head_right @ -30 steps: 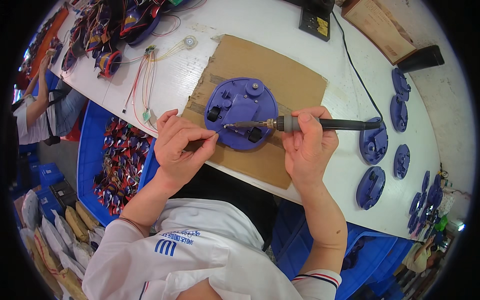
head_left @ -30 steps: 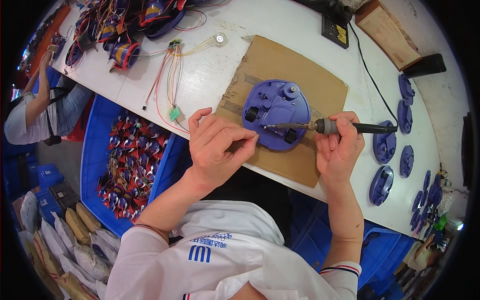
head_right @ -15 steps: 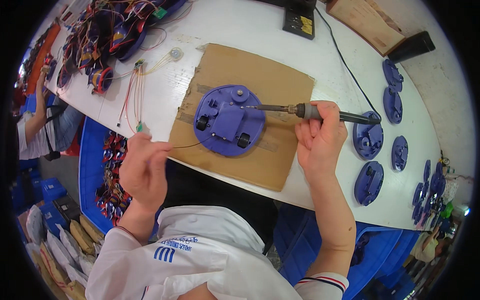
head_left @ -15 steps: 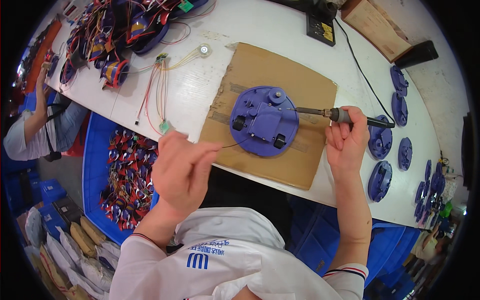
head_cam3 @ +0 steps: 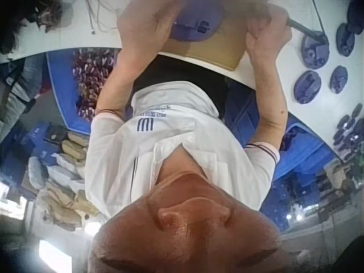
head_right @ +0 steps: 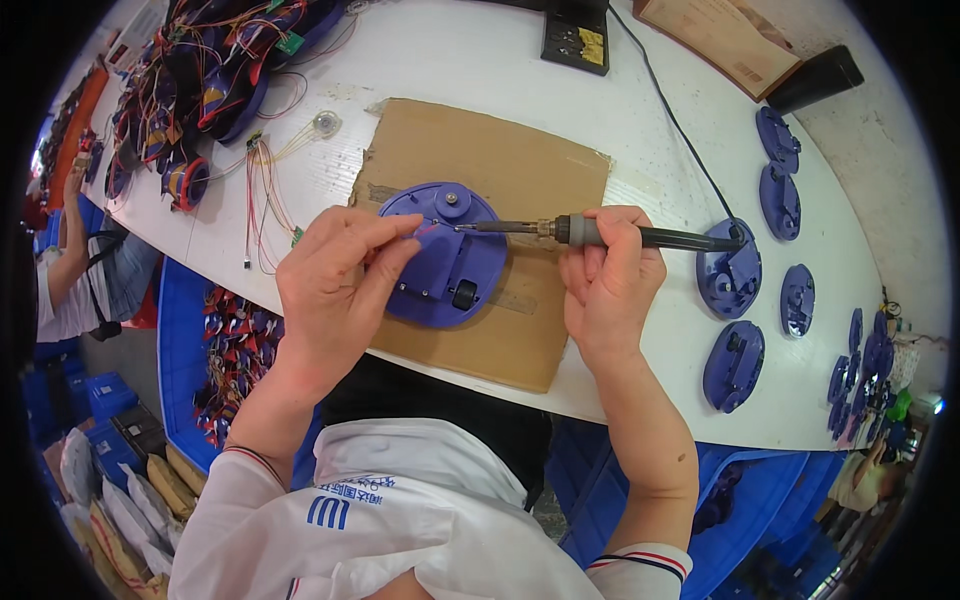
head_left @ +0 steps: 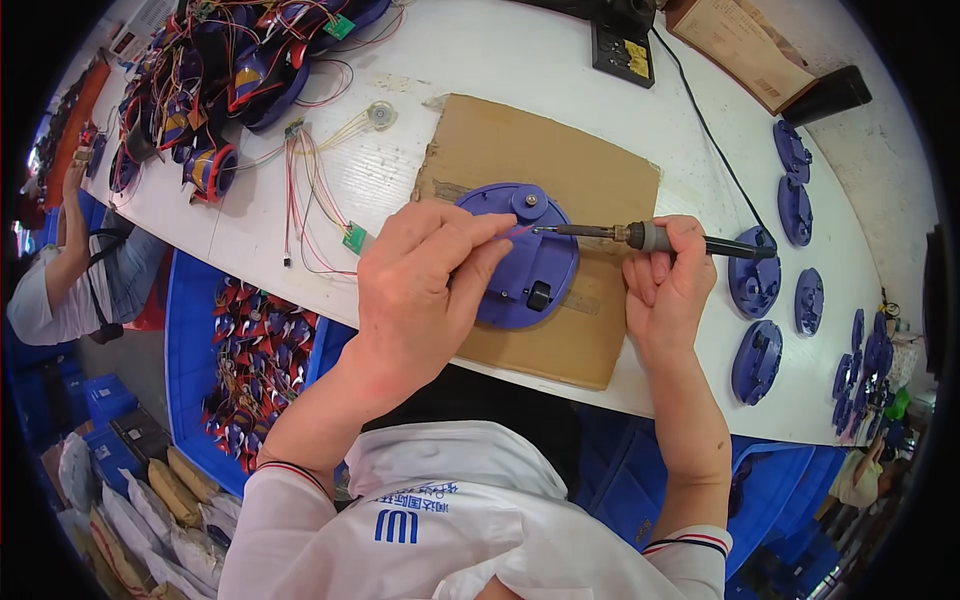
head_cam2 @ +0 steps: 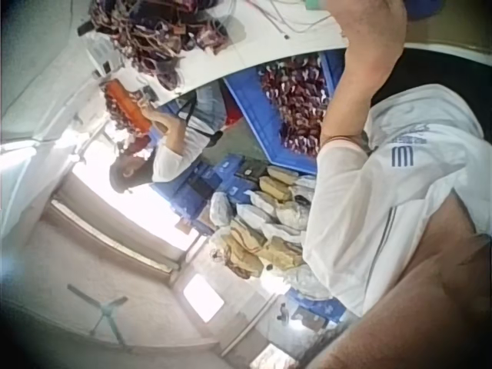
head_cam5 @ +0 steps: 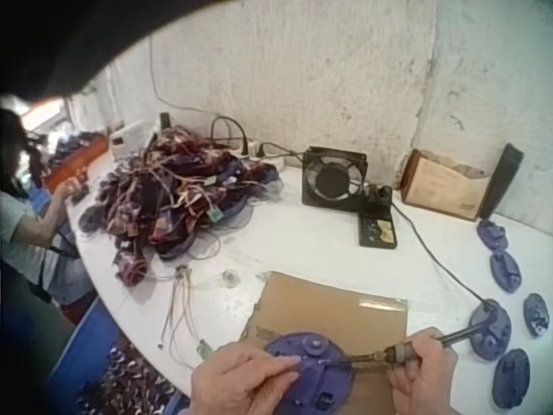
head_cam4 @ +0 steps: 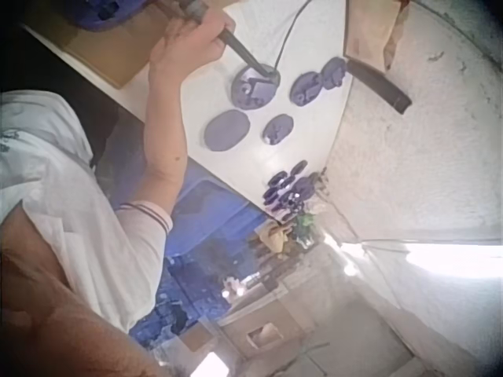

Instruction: Soldering wires and electrical components onto circular plastic bases at a workshop bench.

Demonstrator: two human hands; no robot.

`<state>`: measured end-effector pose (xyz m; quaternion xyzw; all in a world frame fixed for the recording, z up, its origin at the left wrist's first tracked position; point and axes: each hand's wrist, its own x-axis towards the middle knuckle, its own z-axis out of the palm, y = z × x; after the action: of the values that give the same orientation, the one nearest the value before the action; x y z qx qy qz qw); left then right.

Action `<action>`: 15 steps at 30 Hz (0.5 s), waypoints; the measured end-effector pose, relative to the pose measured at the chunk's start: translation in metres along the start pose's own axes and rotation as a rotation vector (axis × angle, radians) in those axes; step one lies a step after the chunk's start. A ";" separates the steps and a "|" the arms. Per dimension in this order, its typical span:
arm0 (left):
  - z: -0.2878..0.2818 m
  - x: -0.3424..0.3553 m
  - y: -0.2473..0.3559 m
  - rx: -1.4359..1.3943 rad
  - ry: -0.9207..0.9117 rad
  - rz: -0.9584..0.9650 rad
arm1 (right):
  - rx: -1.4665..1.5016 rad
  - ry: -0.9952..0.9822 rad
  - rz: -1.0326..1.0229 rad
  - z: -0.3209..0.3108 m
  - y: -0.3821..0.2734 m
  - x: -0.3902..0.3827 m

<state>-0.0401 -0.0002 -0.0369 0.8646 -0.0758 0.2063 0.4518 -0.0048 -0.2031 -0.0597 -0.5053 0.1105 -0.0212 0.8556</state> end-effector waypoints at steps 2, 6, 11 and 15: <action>0.002 0.000 -0.003 0.122 -0.003 0.080 | 0.009 -0.006 0.001 0.000 0.001 0.001; 0.008 0.002 -0.006 0.183 0.032 0.154 | 0.022 -0.019 0.009 -0.001 0.002 0.001; 0.015 0.001 -0.010 0.166 0.051 0.156 | 0.022 -0.012 0.006 0.000 0.001 0.000; 0.017 -0.001 -0.012 0.138 0.056 0.136 | 0.015 -0.005 0.001 0.002 0.003 0.000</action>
<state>-0.0320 -0.0069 -0.0546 0.8804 -0.1070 0.2654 0.3782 -0.0042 -0.1998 -0.0612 -0.4990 0.1084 -0.0201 0.8595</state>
